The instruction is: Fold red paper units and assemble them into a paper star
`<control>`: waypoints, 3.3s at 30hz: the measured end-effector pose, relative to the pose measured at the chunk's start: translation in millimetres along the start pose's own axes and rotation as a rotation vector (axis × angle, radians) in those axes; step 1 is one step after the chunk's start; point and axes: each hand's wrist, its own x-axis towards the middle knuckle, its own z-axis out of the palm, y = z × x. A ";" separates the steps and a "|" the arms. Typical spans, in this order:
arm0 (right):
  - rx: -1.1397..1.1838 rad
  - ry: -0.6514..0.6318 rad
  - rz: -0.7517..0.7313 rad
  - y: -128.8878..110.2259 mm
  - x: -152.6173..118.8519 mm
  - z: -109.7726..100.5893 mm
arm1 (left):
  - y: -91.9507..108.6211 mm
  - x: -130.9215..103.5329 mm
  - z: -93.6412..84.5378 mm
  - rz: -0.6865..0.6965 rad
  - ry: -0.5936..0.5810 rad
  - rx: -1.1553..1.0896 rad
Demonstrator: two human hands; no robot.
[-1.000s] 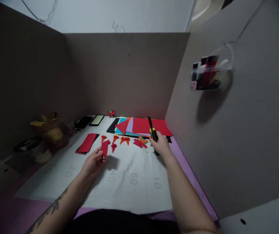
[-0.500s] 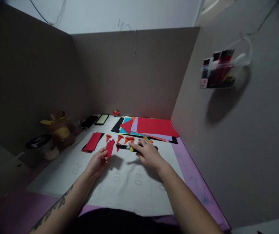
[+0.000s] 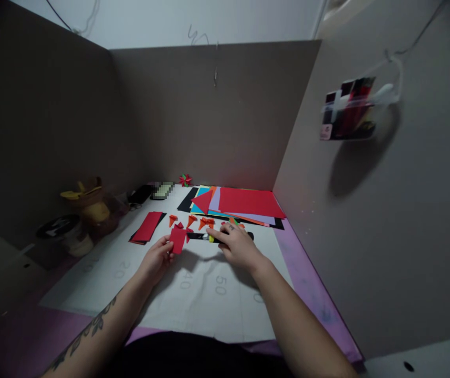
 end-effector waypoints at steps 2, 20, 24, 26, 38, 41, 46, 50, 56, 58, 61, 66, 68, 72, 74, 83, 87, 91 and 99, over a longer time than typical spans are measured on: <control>0.000 0.006 -0.002 -0.2 0.0 -0.4 | 0.3 0.4 -0.1 -0.004 -0.001 -0.001; -0.016 -0.022 0.022 -2.3 -0.1 -2.4 | -1.8 3.0 -3.7 -0.010 -0.015 -0.011; -0.005 -0.019 0.014 -2.7 0.0 -2.2 | -2.3 3.6 -3.9 -0.013 -0.009 -0.011; 0.000 -0.020 0.015 -2.6 0.0 -1.9 | -2.5 3.8 -3.7 -0.015 -0.009 -0.017; -0.038 -0.029 0.023 0.4 -0.4 0.2 | -2.9 2.8 -3.4 -0.008 0.008 0.000; -0.072 -0.040 0.026 -0.6 0.0 -0.5 | -2.6 -0.2 -0.4 0.101 0.024 0.077; -0.094 -0.053 0.016 -5.6 1.1 0.5 | -0.9 -7.2 6.3 0.301 -0.004 0.265; -0.089 -0.044 0.005 -10.1 1.7 5.8 | -0.7 -11.0 8.7 0.246 0.017 0.270; -0.081 0.016 0.020 -14.7 2.8 13.4 | -5.9 -10.1 9.2 0.263 -0.044 0.270; -0.071 0.051 0.017 -15.1 2.9 14.2 | -7.2 -9.8 9.0 0.263 -0.076 0.281; -0.067 0.116 0.020 -15.4 2.7 14.3 | -6.7 -9.9 9.1 0.196 -0.089 0.259; -0.076 0.162 -0.002 -19.9 3.5 15.4 | -6.0 -7.8 11.3 0.152 -0.080 0.151; -0.089 0.158 -0.012 -22.3 4.0 16.7 | -7.9 -5.9 10.9 0.145 -0.055 0.175; -0.109 0.167 -0.027 -23.5 4.0 18.2 | -12.4 -2.8 6.5 0.165 -0.001 0.295; -0.111 0.198 -0.051 -22.2 3.5 18.1 | -13.1 -2.6 4.5 0.182 0.004 0.339; -0.150 0.289 -0.131 -20.0 4.6 18.8 | -9.4 -6.0 4.3 0.242 0.015 0.490; -0.172 0.297 -0.151 -19.2 3.9 17.3 | -10.0 -6.9 5.0 0.236 0.004 0.486; -0.166 0.263 -0.128 -19.9 3.6 15.7 | -8.7 -6.7 5.6 0.206 -0.025 0.452; -0.120 -0.057 0.095 11.5 -0.2 -0.2 | 27.7 -5.3 -23.6 0.062 -0.153 0.748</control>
